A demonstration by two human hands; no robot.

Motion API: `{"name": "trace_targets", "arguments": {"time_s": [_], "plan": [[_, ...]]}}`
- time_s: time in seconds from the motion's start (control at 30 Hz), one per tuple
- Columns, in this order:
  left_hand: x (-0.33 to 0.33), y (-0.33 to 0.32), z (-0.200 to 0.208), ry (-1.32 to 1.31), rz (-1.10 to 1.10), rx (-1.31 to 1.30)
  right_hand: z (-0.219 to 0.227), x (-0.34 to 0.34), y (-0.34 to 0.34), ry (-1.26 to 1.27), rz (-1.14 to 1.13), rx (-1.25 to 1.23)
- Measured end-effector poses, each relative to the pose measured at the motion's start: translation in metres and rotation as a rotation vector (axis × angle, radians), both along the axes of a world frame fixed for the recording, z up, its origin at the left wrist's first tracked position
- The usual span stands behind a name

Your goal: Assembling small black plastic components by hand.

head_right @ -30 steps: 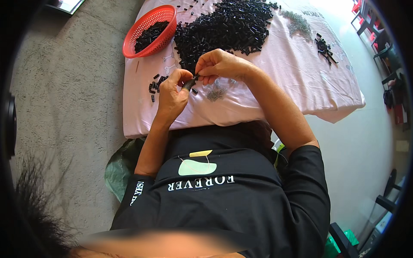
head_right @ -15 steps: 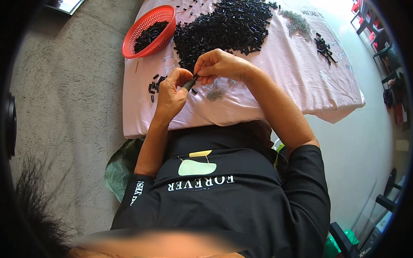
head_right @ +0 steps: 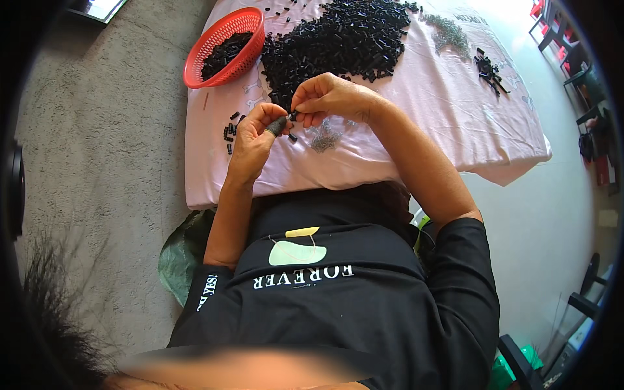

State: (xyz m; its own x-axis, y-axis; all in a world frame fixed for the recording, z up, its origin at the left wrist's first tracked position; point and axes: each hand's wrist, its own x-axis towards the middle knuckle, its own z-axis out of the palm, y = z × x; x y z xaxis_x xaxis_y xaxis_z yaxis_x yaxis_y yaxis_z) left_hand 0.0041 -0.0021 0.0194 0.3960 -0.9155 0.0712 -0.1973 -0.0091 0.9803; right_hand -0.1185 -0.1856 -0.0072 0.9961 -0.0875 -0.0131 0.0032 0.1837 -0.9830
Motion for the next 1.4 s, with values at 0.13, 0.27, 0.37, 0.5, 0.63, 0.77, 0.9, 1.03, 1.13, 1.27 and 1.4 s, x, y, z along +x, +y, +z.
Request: {"name": "trace_targets", "arguments": {"time_s": [0.13, 0.27, 0.37, 0.5, 0.63, 0.77, 0.9, 1.03, 1.13, 1.27, 1.4], "plan": [[-0.001, 0.002, 0.002, 0.126, -0.016, 0.005, 0.0, 0.0, 0.001, 0.003, -0.001, 0.009], [0.002, 0.002, -0.001, 0.182, -0.031, -0.011, 0.005, -0.002, 0.003, 0.034, -0.005, 0.024], [0.003, 0.002, -0.004, 0.236, -0.04, -0.013, 0.004, -0.002, 0.004, 0.033, -0.007, 0.017], [0.002, 0.0, -0.006, 0.274, -0.008, -0.033, 0.002, 0.0, 0.004, 0.014, 0.004, 0.019], [-0.001, -0.003, -0.009, 0.284, 0.027, -0.057, 0.001, 0.001, 0.005, -0.035, -0.022, -0.106], [-0.005, -0.006, -0.01, 0.277, 0.038, -0.048, 0.003, 0.001, 0.006, -0.026, -0.048, -0.132], [-0.006, -0.006, -0.011, 0.18, 0.069, -0.06, 0.004, 0.001, 0.007, -0.036, -0.054, -0.133], [-0.009, -0.006, -0.014, -0.271, 0.129, -0.015, 0.002, 0.001, 0.006, -0.036, -0.048, -0.166], [-0.013, -0.006, -0.012, -0.441, 0.171, 0.01, 0.003, 0.002, 0.006, -0.029, -0.051, -0.19], [-0.013, -0.006, -0.013, -0.512, 0.188, 0.023, 0.0, 0.003, 0.007, -0.039, -0.054, -0.238], [-0.01, -0.007, -0.022, -0.542, 0.198, 0.044, -0.002, 0.006, 0.008, -0.04, -0.067, -0.31]]}}
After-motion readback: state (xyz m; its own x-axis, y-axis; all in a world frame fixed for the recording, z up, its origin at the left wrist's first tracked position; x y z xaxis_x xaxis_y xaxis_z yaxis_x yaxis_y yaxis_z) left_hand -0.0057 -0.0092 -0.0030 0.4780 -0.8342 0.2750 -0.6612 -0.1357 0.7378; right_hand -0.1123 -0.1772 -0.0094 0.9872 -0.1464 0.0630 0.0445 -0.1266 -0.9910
